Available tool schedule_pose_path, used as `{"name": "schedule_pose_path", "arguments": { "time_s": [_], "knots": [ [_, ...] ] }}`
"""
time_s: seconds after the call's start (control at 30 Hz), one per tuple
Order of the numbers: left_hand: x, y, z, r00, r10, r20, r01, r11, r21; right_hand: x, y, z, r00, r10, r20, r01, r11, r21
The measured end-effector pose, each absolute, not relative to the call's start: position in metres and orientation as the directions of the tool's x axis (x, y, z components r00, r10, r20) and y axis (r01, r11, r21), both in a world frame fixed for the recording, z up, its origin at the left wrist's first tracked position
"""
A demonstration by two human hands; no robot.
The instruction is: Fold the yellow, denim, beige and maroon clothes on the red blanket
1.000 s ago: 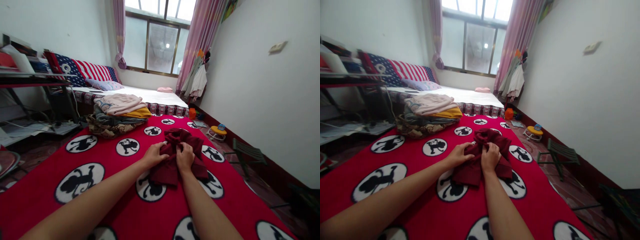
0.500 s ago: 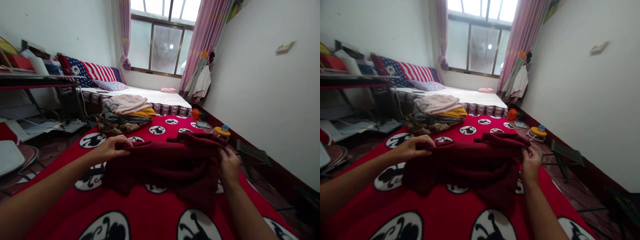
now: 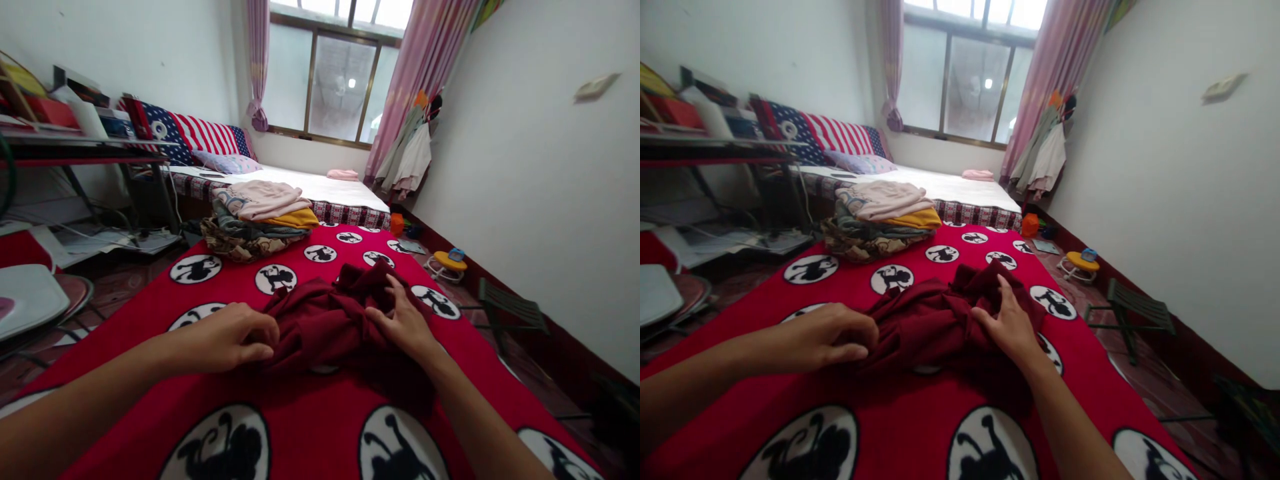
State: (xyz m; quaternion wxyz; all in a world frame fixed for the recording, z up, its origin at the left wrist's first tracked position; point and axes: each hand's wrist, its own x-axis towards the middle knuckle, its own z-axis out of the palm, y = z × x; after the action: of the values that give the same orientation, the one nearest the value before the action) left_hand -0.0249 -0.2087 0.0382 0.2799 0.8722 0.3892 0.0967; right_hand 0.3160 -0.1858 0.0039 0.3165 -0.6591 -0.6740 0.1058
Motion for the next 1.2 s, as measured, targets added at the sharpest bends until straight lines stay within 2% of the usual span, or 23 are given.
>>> {"name": "schedule_pose_path", "arguments": {
  "time_s": [0.07, 0.1, 0.17, 0.27, 0.33, 0.4, 0.47, 0.5, 0.57, 0.63, 0.67, 0.73, 0.83, 0.9, 0.97, 1.0, 1.07, 1.13, 1.2],
  "knots": [
    [-0.026, -0.199, 0.03, 0.575, 0.818, -0.016, 0.661, -0.452, 0.599, 0.309, -0.187, -0.003, 0.025, 0.985, 0.169, 0.908, 0.049, -0.416],
    [-0.028, -0.194, 0.024, 0.504, 0.863, 0.029, 0.683, -0.419, 0.598, 0.307, -0.19, -0.004, -0.02, 0.99, 0.138, 0.927, 0.07, -0.368],
    [-0.031, -0.182, 0.01, 0.372, 0.919, 0.131, 0.743, -0.38, 0.551, 0.304, -0.2, -0.001, -0.126, 0.983, 0.137, 0.92, 0.167, -0.354],
    [-0.037, -0.17, -0.005, 0.329, 0.931, 0.162, 0.796, -0.365, 0.482, 0.308, -0.22, 0.018, -0.28, 0.949, 0.147, 0.788, 0.315, -0.529],
    [-0.038, -0.168, -0.01, 0.369, 0.918, 0.143, 0.784, -0.39, 0.482, 0.315, -0.232, 0.035, -0.415, 0.908, 0.062, 0.637, 0.339, -0.692],
    [-0.037, -0.168, -0.011, 0.408, 0.903, 0.137, 0.756, -0.418, 0.504, 0.321, -0.238, 0.048, -0.537, 0.838, -0.094, 0.525, 0.245, -0.815],
    [-0.034, -0.17, -0.011, 0.418, 0.898, 0.136, 0.732, -0.422, 0.535, 0.323, -0.235, 0.051, -0.516, 0.842, -0.16, 0.491, 0.137, -0.86],
    [-0.032, -0.171, -0.011, 0.416, 0.899, 0.14, 0.723, -0.42, 0.548, 0.322, -0.23, 0.049, -0.442, 0.888, -0.123, 0.495, 0.127, -0.86],
    [-0.028, -0.174, -0.011, 0.41, 0.896, 0.17, 0.708, -0.43, 0.56, 0.318, -0.215, 0.039, -0.244, 0.967, 0.069, 0.553, 0.197, -0.809],
    [-0.025, -0.178, -0.008, 0.438, 0.872, 0.22, 0.666, -0.478, 0.572, 0.313, -0.195, 0.026, -0.149, 0.96, 0.238, 0.663, 0.276, -0.696],
    [-0.024, -0.181, -0.006, 0.466, 0.849, 0.248, 0.63, -0.515, 0.581, 0.311, -0.185, 0.019, -0.153, 0.952, 0.264, 0.718, 0.291, -0.632],
    [-0.023, -0.188, -0.002, 0.527, 0.797, 0.295, 0.551, -0.585, 0.595, 0.307, -0.167, 0.007, -0.198, 0.955, 0.222, 0.812, 0.286, -0.508],
    [-0.022, -0.2, 0.005, 0.587, 0.735, 0.339, 0.498, -0.658, 0.565, 0.301, -0.15, -0.005, -0.232, 0.97, 0.076, 0.916, 0.244, -0.319],
    [-0.021, -0.209, 0.007, 0.603, 0.714, 0.355, 0.524, -0.69, 0.498, 0.297, -0.143, -0.007, -0.237, 0.971, 0.03, 0.949, 0.238, -0.209],
    [-0.017, -0.219, 0.007, 0.629, 0.688, 0.361, 0.559, -0.723, 0.405, 0.293, -0.14, -0.005, -0.247, 0.968, 0.047, 0.956, 0.251, -0.151],
    [-0.015, -0.223, 0.007, 0.65, 0.67, 0.358, 0.567, -0.742, 0.358, 0.293, -0.14, -0.002, -0.253, 0.965, 0.073, 0.952, 0.262, -0.157],
    [-0.01, -0.231, 0.005, 0.693, 0.629, 0.351, 0.562, -0.777, 0.283, 0.296, -0.14, 0.006, -0.202, 0.959, 0.201, 0.938, 0.248, -0.244],
    [-0.007, -0.236, 0.002, 0.709, 0.61, 0.354, 0.561, -0.792, 0.243, 0.308, -0.141, 0.014, -0.029, 0.903, 0.429, 0.893, 0.216, -0.394],
    [-0.007, -0.239, 0.0, 0.707, 0.618, 0.344, 0.573, -0.785, 0.233, 0.329, -0.142, 0.02, 0.208, 0.748, 0.63, 0.827, 0.209, -0.522]
  ]
}}
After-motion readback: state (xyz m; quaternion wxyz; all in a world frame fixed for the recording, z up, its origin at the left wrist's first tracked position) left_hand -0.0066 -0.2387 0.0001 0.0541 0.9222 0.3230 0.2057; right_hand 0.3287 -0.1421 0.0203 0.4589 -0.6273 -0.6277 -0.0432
